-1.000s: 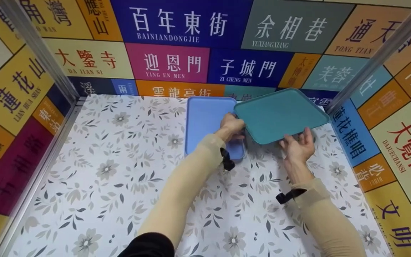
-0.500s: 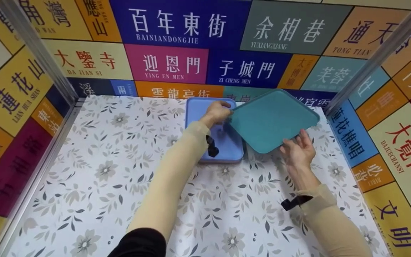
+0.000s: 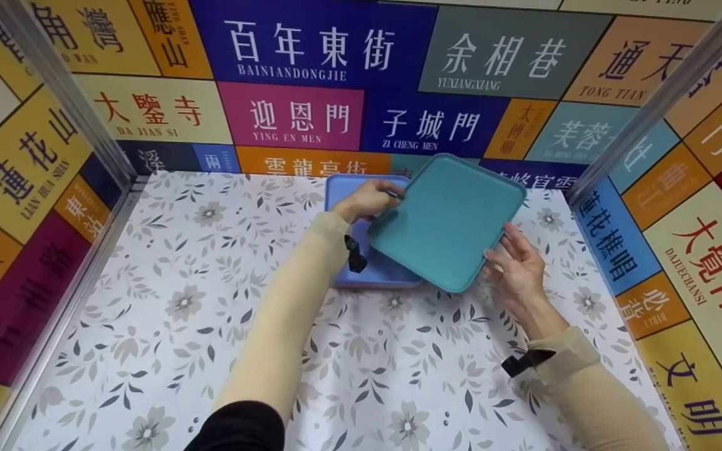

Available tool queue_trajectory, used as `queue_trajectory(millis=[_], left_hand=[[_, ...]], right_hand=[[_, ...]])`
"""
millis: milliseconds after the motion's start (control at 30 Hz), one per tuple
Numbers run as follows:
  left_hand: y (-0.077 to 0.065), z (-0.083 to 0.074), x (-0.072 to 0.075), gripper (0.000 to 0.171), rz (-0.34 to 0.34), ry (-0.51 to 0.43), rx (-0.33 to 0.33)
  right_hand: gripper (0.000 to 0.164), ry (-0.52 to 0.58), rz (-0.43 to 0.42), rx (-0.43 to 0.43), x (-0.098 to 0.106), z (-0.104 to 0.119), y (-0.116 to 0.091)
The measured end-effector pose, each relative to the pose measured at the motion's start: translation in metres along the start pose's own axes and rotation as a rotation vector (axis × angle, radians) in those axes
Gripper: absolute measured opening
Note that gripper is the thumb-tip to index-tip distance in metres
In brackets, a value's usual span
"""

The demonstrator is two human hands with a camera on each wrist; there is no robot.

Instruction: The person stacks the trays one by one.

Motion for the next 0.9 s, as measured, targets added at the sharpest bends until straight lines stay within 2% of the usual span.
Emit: queue_trajectory(millis=[100,300,467,633,900], left_hand=[[-0.001,0.003,0.003,0.046,0.016,0.012,-0.007],[-0.004,0.011,0.01,0.056,0.098,-0.061,-0.007],[-0.012,0.018,0.018,0.055,0.135,-0.098,-0.005],[-0.022,0.024,0.027,0.054,0.112,-0.115,-0.006],[-0.038,0.04,0.041,0.054,0.027,-0.102,0.0]], right_hand=[[0.083,-0.013,0.046,-0.018,-0.003,-0.003,0.001],[0.083,-0.028,0.132,-0.036,-0.006,-0.004,0.006],[0.084,-0.06,0.184,-0.013,-0.012,-0.003,0.016],[0.083,-0.121,0.235,0.011,-0.024,-0.003,0.028],[0.082,-0.317,0.257,-0.035,-0.046,-0.01,0.054]])
Point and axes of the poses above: each hand's wrist, its own y-axis towards the middle knuckle, its own x-axis out of the back of the hand, z = x × y, the point moved 10 cm from there along y, towards the middle knuckle, and after that the axes turned 5 degrees about z, right-handed, at the moved point
